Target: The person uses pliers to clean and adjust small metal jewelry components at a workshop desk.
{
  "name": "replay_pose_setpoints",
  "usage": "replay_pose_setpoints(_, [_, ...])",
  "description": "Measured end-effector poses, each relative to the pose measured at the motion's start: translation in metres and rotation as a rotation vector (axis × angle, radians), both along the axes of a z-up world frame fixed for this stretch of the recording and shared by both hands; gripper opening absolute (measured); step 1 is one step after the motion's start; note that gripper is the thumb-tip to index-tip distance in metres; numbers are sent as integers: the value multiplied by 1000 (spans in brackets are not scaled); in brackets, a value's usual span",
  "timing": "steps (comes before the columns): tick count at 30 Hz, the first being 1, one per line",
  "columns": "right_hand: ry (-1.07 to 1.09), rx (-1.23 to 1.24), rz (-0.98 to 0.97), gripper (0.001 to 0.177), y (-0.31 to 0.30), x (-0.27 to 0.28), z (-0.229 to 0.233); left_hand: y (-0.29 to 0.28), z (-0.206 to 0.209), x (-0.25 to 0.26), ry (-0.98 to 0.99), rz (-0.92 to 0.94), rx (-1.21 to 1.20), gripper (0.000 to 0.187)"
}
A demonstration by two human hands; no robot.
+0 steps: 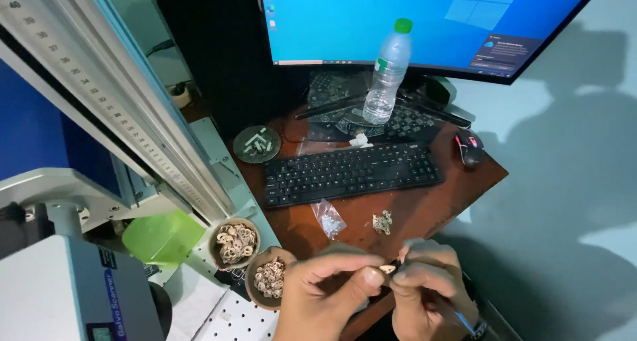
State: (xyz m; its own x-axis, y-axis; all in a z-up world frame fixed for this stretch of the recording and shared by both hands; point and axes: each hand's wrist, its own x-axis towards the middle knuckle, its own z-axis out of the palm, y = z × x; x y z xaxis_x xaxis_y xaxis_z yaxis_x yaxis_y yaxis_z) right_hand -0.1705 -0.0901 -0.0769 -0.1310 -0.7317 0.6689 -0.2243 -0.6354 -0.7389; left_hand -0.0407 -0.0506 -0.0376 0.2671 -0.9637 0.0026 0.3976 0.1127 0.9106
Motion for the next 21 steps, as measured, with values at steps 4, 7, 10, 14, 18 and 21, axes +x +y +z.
replay_pose_setpoints(4, [147,-150,33,10,-2,-1,10,1,-10,-12,36,3,-88,17])
replay_pose_setpoints(7, [120,-195,-20,12,-1,3,11,0,-15,-18,40,42,-158,16])
replay_pose_setpoints(10, [130,-217,-53,12,-5,-1,2,-1,-15,-20,23,47,-232,14])
replay_pose_setpoints(14, [111,-210,-68,13,-3,-2,2,1,-13,-19,51,0,-248,14])
replay_pose_setpoints(18, [117,-235,-73,12,-4,0,7,0,-15,-20,69,-10,-274,14])
replay_pose_setpoints(21, [143,-292,-85,10,-7,-3,7,-1,-15,-19,46,-22,-285,13])
